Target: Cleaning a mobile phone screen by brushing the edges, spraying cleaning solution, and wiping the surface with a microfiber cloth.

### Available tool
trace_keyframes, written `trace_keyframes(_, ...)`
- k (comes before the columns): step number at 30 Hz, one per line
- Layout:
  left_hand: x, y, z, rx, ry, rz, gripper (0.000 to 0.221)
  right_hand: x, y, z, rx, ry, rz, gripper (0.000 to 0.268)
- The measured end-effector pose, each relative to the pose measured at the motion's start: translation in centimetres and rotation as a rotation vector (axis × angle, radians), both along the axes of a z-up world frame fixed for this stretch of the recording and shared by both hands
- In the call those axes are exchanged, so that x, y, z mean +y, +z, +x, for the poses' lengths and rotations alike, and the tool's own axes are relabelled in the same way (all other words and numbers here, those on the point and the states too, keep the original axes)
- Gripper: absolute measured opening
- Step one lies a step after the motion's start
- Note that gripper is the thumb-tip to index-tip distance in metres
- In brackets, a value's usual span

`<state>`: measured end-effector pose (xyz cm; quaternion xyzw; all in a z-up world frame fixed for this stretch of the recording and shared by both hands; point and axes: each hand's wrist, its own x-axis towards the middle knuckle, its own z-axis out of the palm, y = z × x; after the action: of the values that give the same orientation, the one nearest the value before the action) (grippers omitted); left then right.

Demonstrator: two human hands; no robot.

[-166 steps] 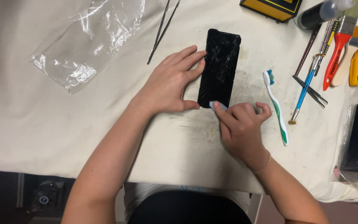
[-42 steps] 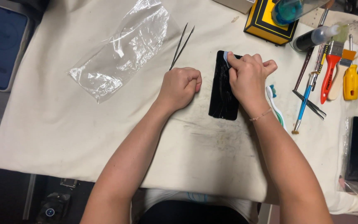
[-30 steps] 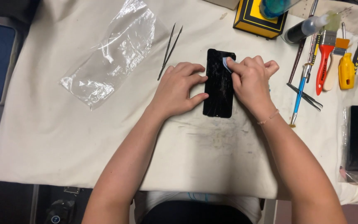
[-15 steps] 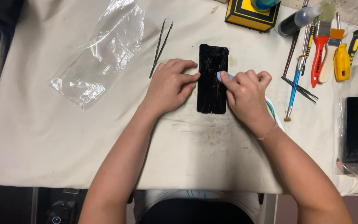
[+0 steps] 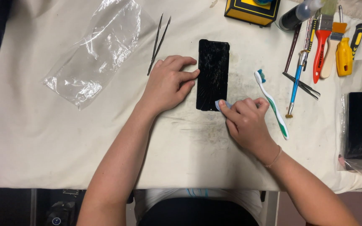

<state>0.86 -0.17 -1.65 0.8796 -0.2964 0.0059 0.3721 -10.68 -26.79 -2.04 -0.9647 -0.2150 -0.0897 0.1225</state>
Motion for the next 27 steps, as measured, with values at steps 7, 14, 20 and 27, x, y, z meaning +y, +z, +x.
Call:
trace_keyframes(7, 0.0, 0.4, -0.1, 0.015, 0.008, -0.001, 0.026, 2.6, 0.6, -2.8, -0.064, -0.032, -0.128, 0.054)
trace_keyframes(14, -0.1, -0.5, 0.1, 0.062, 0.103, -0.055, 0.029, 5.0, 0.5, -3.0, 0.035, -0.038, -0.051, 0.07)
trace_keyframes(20, -0.2, -0.7, 0.1, 0.056, 0.224, -0.2, 0.02, 5.0, -0.1, 2.4, 0.079, -0.054, 0.043, 0.079)
trace_keyframes(27, 0.0, -1.0, 0.1, 0.074, 0.25, -0.278, 0.017, 5.8, 0.2, 5.8, 0.137, -0.075, 0.123, 0.078)
